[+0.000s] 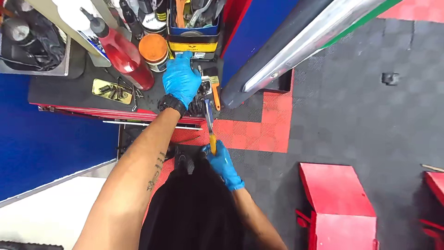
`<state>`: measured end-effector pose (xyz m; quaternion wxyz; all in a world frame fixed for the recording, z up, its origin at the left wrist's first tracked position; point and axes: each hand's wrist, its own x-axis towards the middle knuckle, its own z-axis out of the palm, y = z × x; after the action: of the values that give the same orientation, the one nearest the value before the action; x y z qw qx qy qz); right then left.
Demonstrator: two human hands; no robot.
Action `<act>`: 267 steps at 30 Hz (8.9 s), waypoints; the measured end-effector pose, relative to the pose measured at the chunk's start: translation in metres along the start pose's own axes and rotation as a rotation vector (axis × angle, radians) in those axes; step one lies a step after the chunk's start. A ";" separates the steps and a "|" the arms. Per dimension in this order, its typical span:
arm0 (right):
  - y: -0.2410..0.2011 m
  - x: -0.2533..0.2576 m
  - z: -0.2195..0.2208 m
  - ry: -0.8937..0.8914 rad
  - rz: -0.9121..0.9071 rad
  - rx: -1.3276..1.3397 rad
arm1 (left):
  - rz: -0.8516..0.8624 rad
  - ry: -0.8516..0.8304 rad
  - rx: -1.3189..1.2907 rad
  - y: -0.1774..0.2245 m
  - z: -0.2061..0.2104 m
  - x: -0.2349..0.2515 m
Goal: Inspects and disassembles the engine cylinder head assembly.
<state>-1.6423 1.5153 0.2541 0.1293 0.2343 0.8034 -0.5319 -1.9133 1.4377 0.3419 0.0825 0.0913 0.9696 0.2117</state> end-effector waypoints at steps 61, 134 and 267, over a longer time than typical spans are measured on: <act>-0.083 0.170 -0.052 -0.067 0.169 -0.480 | -0.464 0.206 -0.352 -0.059 -0.016 -0.052; -0.052 0.116 -0.038 -0.059 0.098 0.318 | -0.354 -0.024 0.209 -0.014 -0.002 -0.026; -0.025 0.131 -0.130 -0.244 -0.368 -0.422 | 0.409 -0.190 -0.343 -0.073 0.009 0.005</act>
<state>-1.7617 1.6575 0.2663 0.1718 -0.0128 0.9037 -0.3921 -1.9269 1.3770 0.3023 0.1428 0.2891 0.8689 0.3754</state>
